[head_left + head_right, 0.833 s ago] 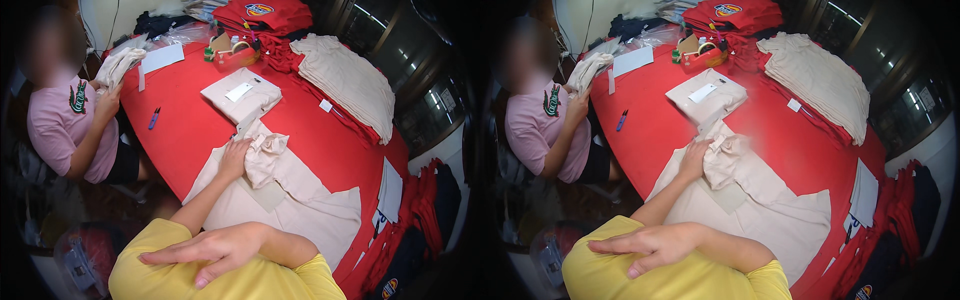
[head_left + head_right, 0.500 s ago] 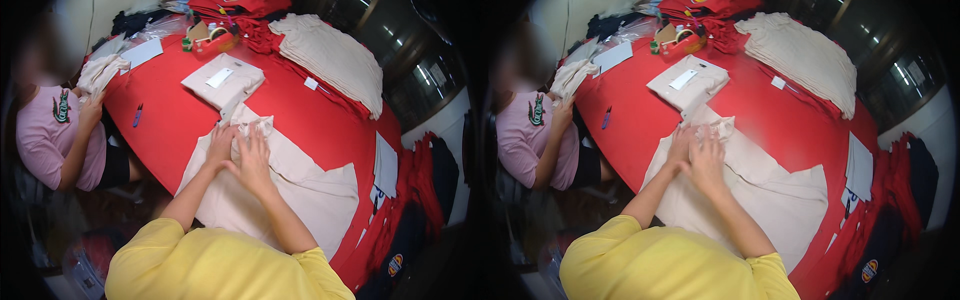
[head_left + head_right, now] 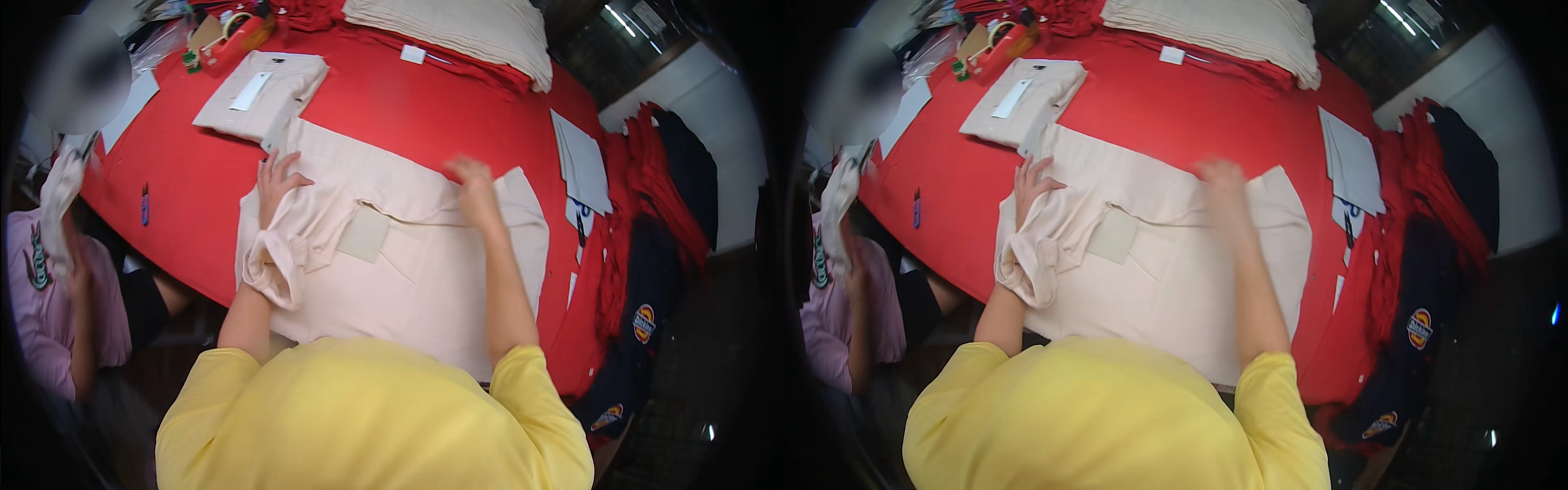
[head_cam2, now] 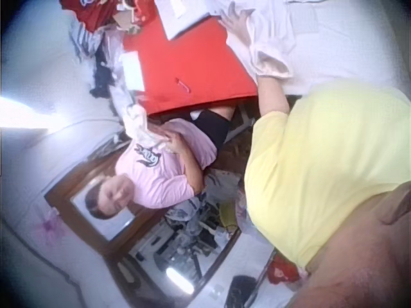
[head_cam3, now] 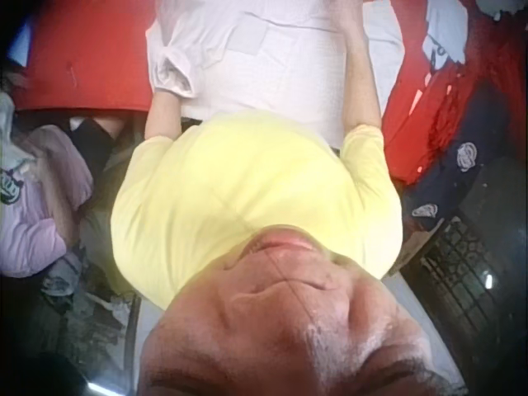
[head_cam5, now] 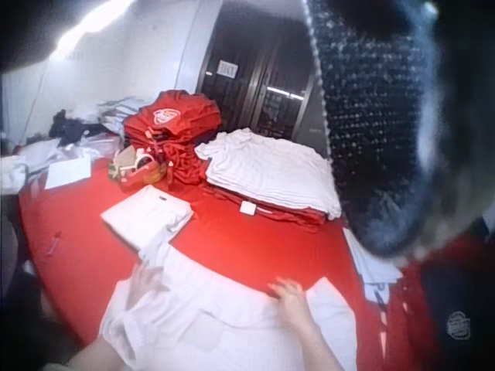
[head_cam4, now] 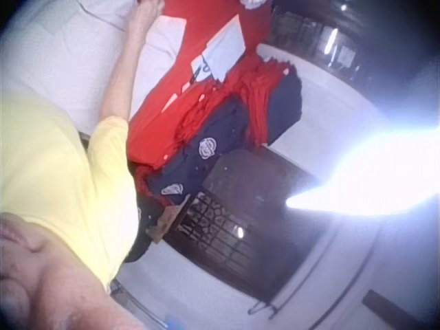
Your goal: The person folds shirts by placing them on a red table, smoothing the fabric, and using a cardboard template to fold the sides and bottom before removing the template and setting the shirt aside.
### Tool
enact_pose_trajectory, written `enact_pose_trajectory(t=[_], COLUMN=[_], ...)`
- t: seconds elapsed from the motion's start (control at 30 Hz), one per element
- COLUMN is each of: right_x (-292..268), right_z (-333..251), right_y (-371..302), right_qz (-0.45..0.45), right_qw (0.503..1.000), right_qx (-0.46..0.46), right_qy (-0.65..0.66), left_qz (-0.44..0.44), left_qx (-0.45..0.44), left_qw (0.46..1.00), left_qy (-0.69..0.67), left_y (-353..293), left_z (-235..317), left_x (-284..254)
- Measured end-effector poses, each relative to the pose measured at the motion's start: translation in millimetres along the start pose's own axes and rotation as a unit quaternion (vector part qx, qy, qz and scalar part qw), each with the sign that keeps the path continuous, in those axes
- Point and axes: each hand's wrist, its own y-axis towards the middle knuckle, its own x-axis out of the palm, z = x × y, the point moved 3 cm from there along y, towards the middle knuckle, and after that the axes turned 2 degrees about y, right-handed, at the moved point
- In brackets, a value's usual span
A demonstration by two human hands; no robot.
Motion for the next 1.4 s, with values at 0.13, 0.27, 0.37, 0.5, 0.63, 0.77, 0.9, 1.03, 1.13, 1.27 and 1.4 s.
enact_pose_trajectory(t=[0.13, 0.27, 0.37, 0.5, 0.63, 0.77, 0.9, 1.03, 1.13, 1.27, 1.4], right_x=[-48, -94, -124, -130, -128, -134, -82, -69, -68, -51, -5], right_z=[125, 116, 87, 76, 74, 82, 74, 100, 103, 70, -45], right_y=[-30, -75, -128, -197, -219, -203, -159, -167, -165, -152, -116], right_qz=[0.051, 0.087, 0.155, 0.080, 0.015, 0.073, 0.084, -0.049, -0.025, 0.045, 0.044], right_qw=[0.956, 0.957, 0.940, 0.932, 0.916, 0.931, 0.959, 0.931, 0.932, 0.950, 0.998], right_qx=[0.060, 0.098, 0.121, 0.241, 0.342, 0.328, 0.248, 0.266, 0.251, 0.206, 0.045], right_qy=[-0.283, -0.258, -0.279, -0.258, -0.209, -0.141, -0.112, -0.244, -0.258, -0.232, 0.030], left_qz=[-0.084, -0.052, -0.042, -0.044, -0.106, -0.224, -0.218, -0.207, -0.177, -0.168, -0.177], left_qx=[-0.055, -0.091, -0.122, -0.126, -0.117, -0.039, 0.040, -0.010, -0.017, -0.045, -0.058], left_qw=[0.978, 0.986, 0.981, 0.979, 0.971, 0.970, 0.974, 0.975, 0.982, 0.981, 0.978], left_qy=[-0.184, -0.132, -0.148, -0.153, -0.181, -0.084, -0.042, -0.074, -0.066, -0.084, -0.089], left_y=[-2, -3, -7, -2, 0, 13, 0, -15, -17, -19, -19], left_z=[-16, -8, -4, -1, -4, 15, 3, -7, -7, 1, -2], left_x=[19, 9, 8, 7, 0, -22, -21, -24, -26, -27, -27])
